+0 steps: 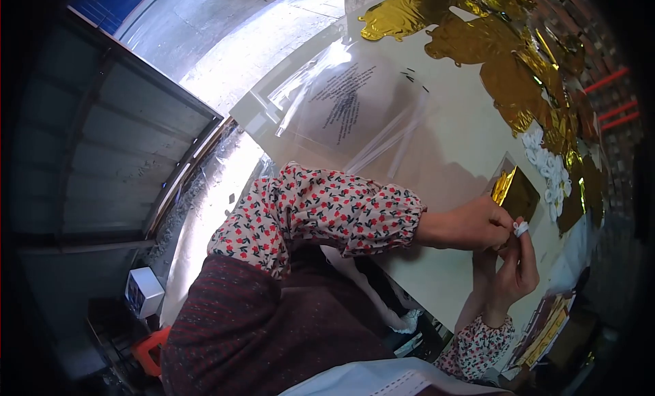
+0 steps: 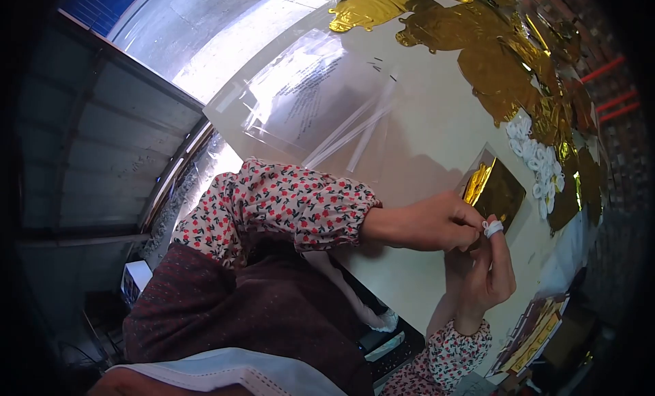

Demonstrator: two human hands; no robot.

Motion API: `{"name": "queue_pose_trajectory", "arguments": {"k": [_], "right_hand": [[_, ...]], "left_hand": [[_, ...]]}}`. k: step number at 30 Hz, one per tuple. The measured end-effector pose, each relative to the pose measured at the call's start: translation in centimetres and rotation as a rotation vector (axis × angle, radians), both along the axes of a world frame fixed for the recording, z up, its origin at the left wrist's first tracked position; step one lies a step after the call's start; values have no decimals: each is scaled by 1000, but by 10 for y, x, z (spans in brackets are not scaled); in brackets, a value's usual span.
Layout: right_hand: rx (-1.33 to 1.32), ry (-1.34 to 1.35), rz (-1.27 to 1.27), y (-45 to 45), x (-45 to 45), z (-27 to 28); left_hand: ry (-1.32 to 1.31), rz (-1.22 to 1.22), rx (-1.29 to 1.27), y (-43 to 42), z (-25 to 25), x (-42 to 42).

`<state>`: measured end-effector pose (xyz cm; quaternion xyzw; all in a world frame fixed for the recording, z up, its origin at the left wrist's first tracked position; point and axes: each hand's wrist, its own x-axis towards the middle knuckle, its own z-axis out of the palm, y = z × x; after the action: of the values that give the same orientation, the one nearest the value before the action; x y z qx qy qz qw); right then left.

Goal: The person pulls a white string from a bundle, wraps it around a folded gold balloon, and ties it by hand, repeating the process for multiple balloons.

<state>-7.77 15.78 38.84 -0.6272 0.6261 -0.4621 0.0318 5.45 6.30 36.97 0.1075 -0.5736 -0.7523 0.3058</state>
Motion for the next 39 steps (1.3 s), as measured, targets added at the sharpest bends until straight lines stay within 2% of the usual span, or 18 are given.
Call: {"name": "queue_pose_trajectory", "arguments": {"k": [1, 4, 9, 12, 14, 16, 18, 21, 27, 31, 35, 39], "right_hand": [[14, -64, -22, 2, -1, 1], [36, -263, -86, 4, -2, 4], [-13, -505, -163, 0, -1, 10], [102, -834, -162, -7, -13, 18], [230, -1044, -46, -10, -15, 29], [229, -1105, 61, -8, -21, 23], [226, -1262, 231, -5, -18, 21], [254, -1308, 315, -4, -13, 18], [248, -1040, 265, -7, -15, 4], [263, -1024, 289, -4, -14, 12], [263, -1103, 256, -1, -14, 20], [201, -994, 188, 0, -12, 16]], "left_hand": [[41, 52, -130, 2, 3, 1], [6, 25, -278, -3, 12, 9], [-22, 41, -349, -4, 12, 10], [65, 141, -331, -9, 4, 8], [-51, 182, -366, -17, 11, 11], [-55, 109, -153, -13, 20, 8], [-53, 126, -206, -5, 21, 1], [-57, 77, -149, 0, 25, 2], [-182, 54, -41, -9, 19, 1], [-160, 75, 19, -4, 20, 1], [-204, 146, -122, 1, 25, 2], [-252, 278, -477, 1, 19, -2]]}}
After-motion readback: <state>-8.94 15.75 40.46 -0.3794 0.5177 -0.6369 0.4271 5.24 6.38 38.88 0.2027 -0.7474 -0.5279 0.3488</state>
